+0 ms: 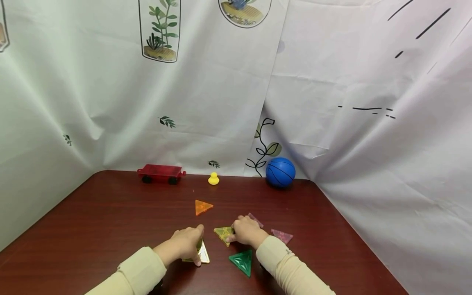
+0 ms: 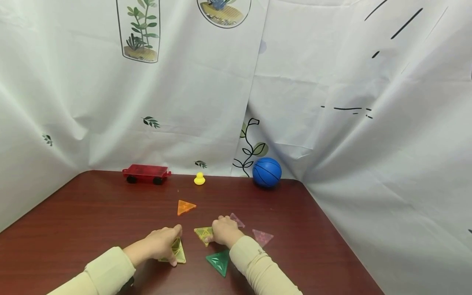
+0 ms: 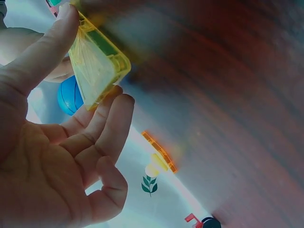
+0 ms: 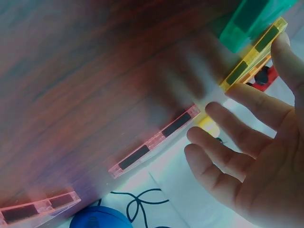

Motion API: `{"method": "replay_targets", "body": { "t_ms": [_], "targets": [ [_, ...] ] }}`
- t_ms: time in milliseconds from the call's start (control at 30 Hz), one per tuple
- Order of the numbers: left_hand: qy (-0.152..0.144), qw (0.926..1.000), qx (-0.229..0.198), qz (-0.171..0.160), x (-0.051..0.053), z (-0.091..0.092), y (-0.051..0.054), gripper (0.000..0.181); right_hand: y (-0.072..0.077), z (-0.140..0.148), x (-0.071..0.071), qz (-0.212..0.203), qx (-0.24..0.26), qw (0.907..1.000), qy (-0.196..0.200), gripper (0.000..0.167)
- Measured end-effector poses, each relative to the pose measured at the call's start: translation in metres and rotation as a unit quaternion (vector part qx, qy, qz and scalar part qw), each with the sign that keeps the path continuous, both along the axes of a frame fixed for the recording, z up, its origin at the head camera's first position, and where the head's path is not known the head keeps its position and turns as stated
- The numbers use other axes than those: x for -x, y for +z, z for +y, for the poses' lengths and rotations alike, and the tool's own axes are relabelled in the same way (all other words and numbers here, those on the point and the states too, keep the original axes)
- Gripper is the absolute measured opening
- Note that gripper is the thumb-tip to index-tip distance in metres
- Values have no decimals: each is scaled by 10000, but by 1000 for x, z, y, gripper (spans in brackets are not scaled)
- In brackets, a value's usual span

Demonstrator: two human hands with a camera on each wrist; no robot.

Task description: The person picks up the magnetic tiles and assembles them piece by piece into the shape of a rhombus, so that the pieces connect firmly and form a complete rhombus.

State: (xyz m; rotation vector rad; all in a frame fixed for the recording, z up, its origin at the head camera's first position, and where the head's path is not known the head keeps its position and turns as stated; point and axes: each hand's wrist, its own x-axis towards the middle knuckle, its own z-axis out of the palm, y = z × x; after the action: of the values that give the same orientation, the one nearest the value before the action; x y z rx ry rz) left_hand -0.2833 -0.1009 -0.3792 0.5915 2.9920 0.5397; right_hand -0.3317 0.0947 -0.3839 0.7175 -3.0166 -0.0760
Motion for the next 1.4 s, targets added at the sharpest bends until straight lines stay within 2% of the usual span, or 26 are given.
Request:
{"method": "replay_targets", "body": {
  "t_ms": [200, 433, 667, 933, 1400],
  "targets": [
    [-136, 9997, -221, -36, 2, -1, 0, 62, 0, -1, 0, 26, 20, 10000, 5, 42],
    [-293, 9983, -493, -50, 3, -1, 2, 47, -1, -2, 0, -7, 53, 10000, -48, 43],
    [-549, 9950, -778, 316, 4, -2, 1, 33, -2, -3, 0, 16, 64, 9999, -93, 41],
    [-862, 9852, -1369, 573, 9, -1, 4, 22, 0, -4, 1, -60, -35, 9999, -119, 38],
    [-945, 9761, -1476, 1281, 20, 5, 1, 20, 0, -7, 1, -78, -137, 9996, -241, 38]
  ]
}}
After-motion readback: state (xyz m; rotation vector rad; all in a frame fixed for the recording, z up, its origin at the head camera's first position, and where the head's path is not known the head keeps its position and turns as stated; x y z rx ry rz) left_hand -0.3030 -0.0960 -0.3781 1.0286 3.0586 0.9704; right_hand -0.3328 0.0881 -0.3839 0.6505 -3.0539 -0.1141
